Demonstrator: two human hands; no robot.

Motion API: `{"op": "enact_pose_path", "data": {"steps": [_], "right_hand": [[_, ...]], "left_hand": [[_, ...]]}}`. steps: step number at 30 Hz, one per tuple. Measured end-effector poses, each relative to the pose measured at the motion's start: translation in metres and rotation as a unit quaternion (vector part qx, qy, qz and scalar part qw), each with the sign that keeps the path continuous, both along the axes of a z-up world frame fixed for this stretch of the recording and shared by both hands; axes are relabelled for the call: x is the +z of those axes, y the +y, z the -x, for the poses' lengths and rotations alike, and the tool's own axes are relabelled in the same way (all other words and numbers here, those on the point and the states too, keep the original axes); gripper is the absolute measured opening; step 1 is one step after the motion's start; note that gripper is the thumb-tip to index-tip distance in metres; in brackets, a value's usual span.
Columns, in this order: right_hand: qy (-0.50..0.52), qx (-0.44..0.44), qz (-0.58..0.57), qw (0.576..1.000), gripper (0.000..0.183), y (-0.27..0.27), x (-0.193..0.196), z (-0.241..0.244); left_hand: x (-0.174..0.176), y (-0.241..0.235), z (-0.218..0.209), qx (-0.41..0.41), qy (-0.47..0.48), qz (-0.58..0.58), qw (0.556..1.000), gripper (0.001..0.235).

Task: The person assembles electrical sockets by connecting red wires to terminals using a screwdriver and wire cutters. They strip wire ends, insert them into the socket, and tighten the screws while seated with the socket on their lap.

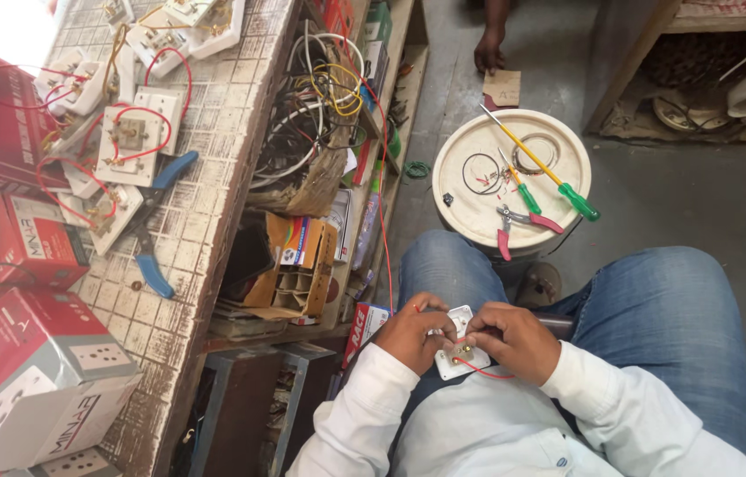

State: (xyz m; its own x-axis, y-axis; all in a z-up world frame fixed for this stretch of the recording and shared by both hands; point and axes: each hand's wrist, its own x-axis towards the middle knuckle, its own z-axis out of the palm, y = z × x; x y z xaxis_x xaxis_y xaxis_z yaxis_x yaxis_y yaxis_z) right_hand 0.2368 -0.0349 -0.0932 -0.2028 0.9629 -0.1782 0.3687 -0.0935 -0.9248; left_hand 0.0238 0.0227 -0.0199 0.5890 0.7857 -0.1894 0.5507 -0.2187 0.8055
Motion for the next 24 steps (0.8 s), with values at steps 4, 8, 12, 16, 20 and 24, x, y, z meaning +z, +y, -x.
{"op": "enact_pose_path", "data": {"steps": [4, 8, 12, 16, 20, 24], "right_hand": [[-0.006, 0.027, -0.096, 0.995, 0.011, -0.003, -0.003, 0.004], [-0.016, 0.016, -0.104, 0.994, 0.011, -0.003, 0.0, 0.004], [-0.037, 0.002, -0.095, 0.995, 0.013, -0.003, 0.005, 0.007], [-0.05, -0.009, -0.137, 0.989, 0.013, -0.004, 0.011, 0.011], [-0.061, -0.011, -0.182, 0.981, 0.011, -0.008, 0.016, 0.009], [-0.072, -0.021, -0.149, 0.986, 0.01, -0.005, 0.025, 0.003]], "left_hand": [[-0.003, 0.0, 0.006, -0.027, 0.03, 0.014, 0.999, 0.017], [-0.009, -0.002, 0.006, -0.018, 0.003, -0.028, 0.999, 0.018], [-0.012, -0.008, 0.009, 0.013, 0.024, -0.04, 0.999, 0.017], [-0.009, -0.013, 0.009, 0.042, 0.044, -0.039, 0.997, 0.017], [-0.012, -0.017, 0.009, 0.06, 0.051, -0.035, 0.996, 0.022], [-0.014, -0.017, 0.009, 0.068, 0.045, -0.04, 0.996, 0.029]]}}
